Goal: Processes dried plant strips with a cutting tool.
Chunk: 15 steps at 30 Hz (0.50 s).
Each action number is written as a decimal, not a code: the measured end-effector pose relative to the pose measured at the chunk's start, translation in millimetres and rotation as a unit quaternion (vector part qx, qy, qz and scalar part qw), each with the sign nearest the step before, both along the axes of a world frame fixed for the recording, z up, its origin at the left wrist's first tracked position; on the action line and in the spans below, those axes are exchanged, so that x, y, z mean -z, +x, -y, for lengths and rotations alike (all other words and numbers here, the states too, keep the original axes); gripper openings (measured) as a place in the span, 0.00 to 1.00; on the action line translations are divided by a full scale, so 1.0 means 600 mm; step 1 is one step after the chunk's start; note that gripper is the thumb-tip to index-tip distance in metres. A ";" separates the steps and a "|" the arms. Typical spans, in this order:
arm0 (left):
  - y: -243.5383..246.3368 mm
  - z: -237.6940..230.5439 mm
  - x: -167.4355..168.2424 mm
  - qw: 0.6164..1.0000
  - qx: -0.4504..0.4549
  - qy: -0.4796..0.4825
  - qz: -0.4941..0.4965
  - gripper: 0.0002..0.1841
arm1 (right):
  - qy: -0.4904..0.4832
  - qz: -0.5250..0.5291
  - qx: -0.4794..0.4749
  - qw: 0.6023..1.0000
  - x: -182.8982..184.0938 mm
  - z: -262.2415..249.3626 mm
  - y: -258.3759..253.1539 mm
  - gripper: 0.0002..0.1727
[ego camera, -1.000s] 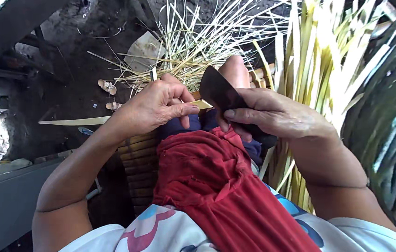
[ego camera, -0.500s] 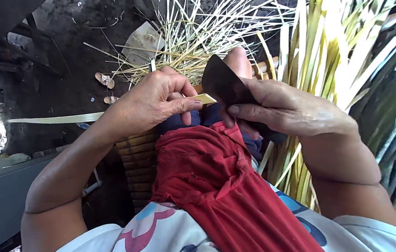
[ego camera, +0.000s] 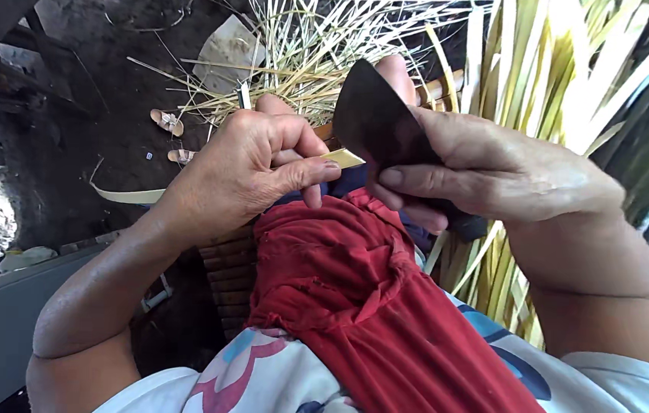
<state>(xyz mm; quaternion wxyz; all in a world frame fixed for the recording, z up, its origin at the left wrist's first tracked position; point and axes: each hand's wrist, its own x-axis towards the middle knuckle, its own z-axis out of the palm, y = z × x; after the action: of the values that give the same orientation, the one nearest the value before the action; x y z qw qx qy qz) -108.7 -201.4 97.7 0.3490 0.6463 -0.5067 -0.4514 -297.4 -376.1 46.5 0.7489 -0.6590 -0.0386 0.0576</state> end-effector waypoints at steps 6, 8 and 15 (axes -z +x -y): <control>-0.013 0.000 0.005 1.000 -0.022 0.002 -0.018 0.04 | 0.132 0.041 0.043 0.989 0.041 -0.043 0.019 0.08; -0.022 -0.002 0.006 0.999 -0.043 0.020 -0.018 0.03 | 0.067 0.089 0.082 0.990 0.064 -0.037 0.028 0.09; -0.031 0.029 0.035 0.991 0.022 -0.056 -0.118 0.27 | 0.084 0.181 0.209 0.957 0.089 0.005 0.010 0.07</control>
<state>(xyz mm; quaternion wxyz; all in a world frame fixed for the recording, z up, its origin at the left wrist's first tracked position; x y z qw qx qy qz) -127.3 -218.8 76.4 0.4318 0.5567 -0.5002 -0.5034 -291.4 -379.1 -7.2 0.7771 -0.5866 -0.0397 -0.2244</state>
